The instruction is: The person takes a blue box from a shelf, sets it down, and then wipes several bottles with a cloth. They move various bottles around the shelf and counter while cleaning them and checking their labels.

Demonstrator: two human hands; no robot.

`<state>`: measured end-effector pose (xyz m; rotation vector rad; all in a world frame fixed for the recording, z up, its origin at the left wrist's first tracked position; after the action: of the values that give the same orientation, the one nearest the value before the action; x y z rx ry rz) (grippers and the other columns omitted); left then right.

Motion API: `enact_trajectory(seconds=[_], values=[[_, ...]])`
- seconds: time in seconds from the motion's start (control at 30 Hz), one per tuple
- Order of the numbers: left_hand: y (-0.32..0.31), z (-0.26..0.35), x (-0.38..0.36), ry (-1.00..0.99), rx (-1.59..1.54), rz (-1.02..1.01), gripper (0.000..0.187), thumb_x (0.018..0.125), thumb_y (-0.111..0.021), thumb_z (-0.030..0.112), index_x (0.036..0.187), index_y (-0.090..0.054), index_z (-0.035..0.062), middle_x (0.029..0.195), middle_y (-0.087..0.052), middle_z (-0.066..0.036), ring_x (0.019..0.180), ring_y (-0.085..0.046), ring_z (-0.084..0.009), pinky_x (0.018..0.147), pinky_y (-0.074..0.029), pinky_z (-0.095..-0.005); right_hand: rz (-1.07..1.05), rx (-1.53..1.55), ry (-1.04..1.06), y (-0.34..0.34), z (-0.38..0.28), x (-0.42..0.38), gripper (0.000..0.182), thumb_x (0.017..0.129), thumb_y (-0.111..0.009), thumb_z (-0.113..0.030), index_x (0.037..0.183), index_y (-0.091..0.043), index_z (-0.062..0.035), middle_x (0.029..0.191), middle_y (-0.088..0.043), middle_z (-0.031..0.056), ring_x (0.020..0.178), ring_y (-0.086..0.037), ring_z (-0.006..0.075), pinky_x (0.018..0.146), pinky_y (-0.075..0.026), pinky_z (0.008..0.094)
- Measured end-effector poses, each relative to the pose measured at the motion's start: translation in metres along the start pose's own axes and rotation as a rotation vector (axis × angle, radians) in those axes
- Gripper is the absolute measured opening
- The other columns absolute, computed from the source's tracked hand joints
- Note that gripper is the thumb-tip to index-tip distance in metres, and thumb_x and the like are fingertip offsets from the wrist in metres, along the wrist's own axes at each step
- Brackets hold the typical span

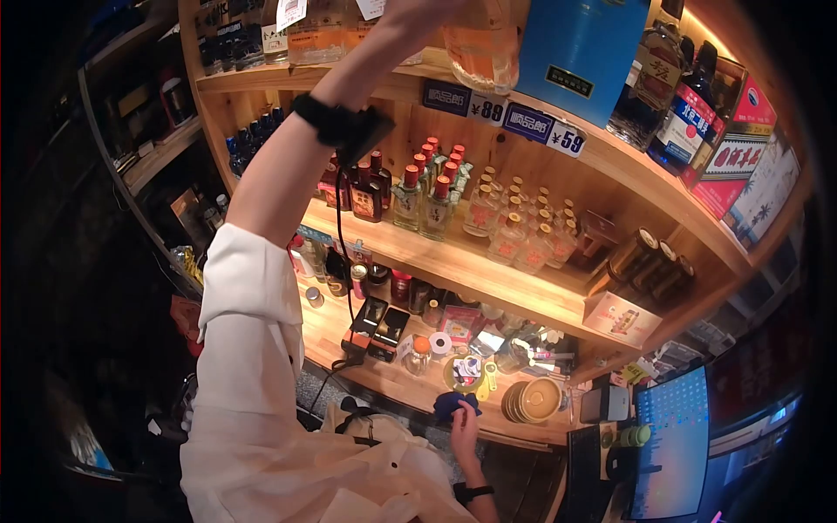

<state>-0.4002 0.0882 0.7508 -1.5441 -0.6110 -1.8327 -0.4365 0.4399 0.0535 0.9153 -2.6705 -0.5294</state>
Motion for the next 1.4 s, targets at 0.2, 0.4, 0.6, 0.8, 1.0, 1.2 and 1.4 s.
enact_trajectory(seconds=[0.2,0.4,0.6,0.8,1.0,1.2,1.4], values=[[0.019,0.08,-0.049,0.017,-0.335,-0.07,0.024,0.098,-0.061,0.021,0.114,-0.059,0.0037,0.101,-0.07,-0.008,0.093,-0.063,-0.0133,0.083,-0.05,-0.0277,-0.129,0.319,0.034,-0.002,-0.067,0.045,0.033,0.104,-0.044,-0.021,0.124,-0.055,0.0031,0.097,-0.065,0.0084,0.085,-0.061,0.0134,0.076,-0.049,0.0275],[0.026,0.1,-0.176,0.369,-0.333,-0.114,0.07,0.092,-0.063,0.047,0.133,-0.042,-0.0059,0.099,-0.061,-0.012,0.11,-0.062,-0.0373,0.107,-0.042,-0.0537,-0.585,1.09,0.065,0.0,-0.255,0.074,0.102,0.086,-0.047,-0.074,0.152,-0.017,-0.0017,0.148,-0.038,0.0199,0.131,-0.046,0.0338,0.1,-0.047,0.0474],[0.005,0.085,-0.335,0.748,-0.566,-0.193,0.07,0.086,-0.072,0.044,0.132,-0.042,0.0002,0.099,-0.064,-0.012,0.116,-0.059,-0.0373,0.111,-0.034,-0.0534,-0.799,1.367,-0.192,-0.051,-0.244,0.064,0.113,0.074,-0.069,-0.069,0.152,-0.019,-0.0036,0.15,-0.036,0.0121,0.137,-0.04,0.0241,0.112,-0.038,0.0427],[0.002,0.073,-0.403,1.074,-0.45,-0.215,0.11,0.077,-0.076,0.056,0.152,-0.018,0.0014,0.146,-0.043,-0.022,0.138,-0.041,-0.0313,0.116,-0.03,-0.0454,-0.752,1.385,-0.441,-0.089,-0.178,0.03,0.104,0.077,-0.074,-0.059,0.15,-0.023,-0.0057,0.148,-0.04,0.0107,0.135,-0.043,0.0251,0.11,-0.041,0.0433],[0.0,0.078,-0.516,1.268,-0.526,-0.194,0.146,0.047,-0.095,0.042,0.155,-0.002,0.0092,0.156,-0.024,-0.012,0.143,-0.03,-0.0238,0.118,-0.026,-0.0396,-0.643,1.363,-0.472,-0.101,-0.151,0.012,0.096,0.078,-0.07,-0.064,0.147,-0.032,-0.0095,0.145,-0.045,0.0106,0.129,-0.05,0.0276,0.108,-0.043,0.0461],[0.004,0.08,-0.563,1.359,-0.443,-0.233,0.127,0.058,-0.091,0.012,0.154,-0.008,0.0082,0.147,-0.037,-0.009,0.136,-0.04,-0.0216,0.111,-0.037,-0.0394,-0.836,1.25,-0.365,-0.106,-0.121,-0.008,0.085,0.091,-0.056,-0.061,0.15,-0.025,-0.0077,0.145,-0.043,0.008,0.132,-0.046,0.025,0.112,-0.038,0.0441],[0.022,0.086,-0.625,1.558,-0.761,0.213,0.097,0.07,-0.083,0.021,0.147,-0.026,0.0049,0.144,-0.042,-0.013,0.129,-0.048,-0.0269,0.105,-0.045,-0.0443,-0.846,0.818,-0.233,-0.096,-0.089,-0.012,0.061,0.105,-0.025,-0.048,0.146,-0.036,-0.0041,0.145,-0.044,0.0094,0.127,-0.049,0.0206,0.105,-0.042,0.0409]])
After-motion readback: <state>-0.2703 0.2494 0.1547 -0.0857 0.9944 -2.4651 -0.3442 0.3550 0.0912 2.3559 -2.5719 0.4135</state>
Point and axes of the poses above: each hand's wrist, its own x-axis towards the middle knuckle, its own y-axis out of the back of the hand, z = x × y, the point moved 10 cm from there along x, towards the middle knuckle
